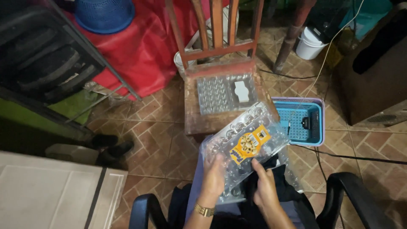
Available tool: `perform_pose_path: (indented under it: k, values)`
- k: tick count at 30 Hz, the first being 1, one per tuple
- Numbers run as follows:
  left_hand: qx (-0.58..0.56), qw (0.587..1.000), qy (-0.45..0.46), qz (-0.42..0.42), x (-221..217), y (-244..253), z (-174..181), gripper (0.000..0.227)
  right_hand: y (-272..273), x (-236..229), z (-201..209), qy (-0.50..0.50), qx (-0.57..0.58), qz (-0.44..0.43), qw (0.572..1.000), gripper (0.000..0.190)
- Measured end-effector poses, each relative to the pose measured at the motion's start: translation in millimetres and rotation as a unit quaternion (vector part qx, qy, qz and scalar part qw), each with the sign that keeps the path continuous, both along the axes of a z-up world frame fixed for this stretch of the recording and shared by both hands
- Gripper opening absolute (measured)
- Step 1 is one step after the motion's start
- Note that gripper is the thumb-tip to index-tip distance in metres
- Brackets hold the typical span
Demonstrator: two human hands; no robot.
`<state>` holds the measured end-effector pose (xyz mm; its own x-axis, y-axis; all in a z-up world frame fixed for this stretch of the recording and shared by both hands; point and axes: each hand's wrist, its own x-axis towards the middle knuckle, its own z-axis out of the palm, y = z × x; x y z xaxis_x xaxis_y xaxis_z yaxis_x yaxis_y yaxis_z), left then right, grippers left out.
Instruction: The person is cleaning rectangular plastic molds using a cloth and then placing each mold into a clear plastic protective sleeve.
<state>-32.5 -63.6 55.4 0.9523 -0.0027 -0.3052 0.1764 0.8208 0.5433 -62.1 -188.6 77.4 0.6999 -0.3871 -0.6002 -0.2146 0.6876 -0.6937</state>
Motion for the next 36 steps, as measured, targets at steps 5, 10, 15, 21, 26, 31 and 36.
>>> perform_pose_path:
  k: [5, 10, 15, 21, 26, 31, 36]
  values:
    - [0.051, 0.998, -0.029, -0.031, 6, 12, 52, 0.058, -18, 1, 3, 0.053, -0.032, 0.080, 0.995, 0.060]
    - [0.077, 0.997, -0.012, -0.026, 15, 41, 58, 0.068, -87, -13, -33, 0.074, -0.249, 0.368, 0.893, 0.048]
    - [0.125, 0.991, 0.026, -0.043, 18, 67, 25, 0.046, -152, -28, -62, 0.032, -0.698, 0.339, 0.630, 0.048]
    - [0.117, 0.987, 0.088, -0.065, 19, 68, 21, 0.036, -190, -77, 26, 0.011, -0.195, 0.133, 0.972, 0.038]
    - [0.128, 0.972, 0.131, -0.149, 19, 71, 17, 0.040, -191, -71, 9, -0.004, -0.277, 0.131, 0.952, 0.041]
    - [0.152, 0.948, 0.186, -0.207, 20, 73, 24, 0.039, -173, -54, -2, 0.119, -0.455, 0.225, 0.853, 0.022]
    - [0.180, 0.952, 0.149, -0.198, 23, 77, 28, 0.036, -172, -48, -2, -0.086, -0.173, 0.122, 0.974, 0.052]
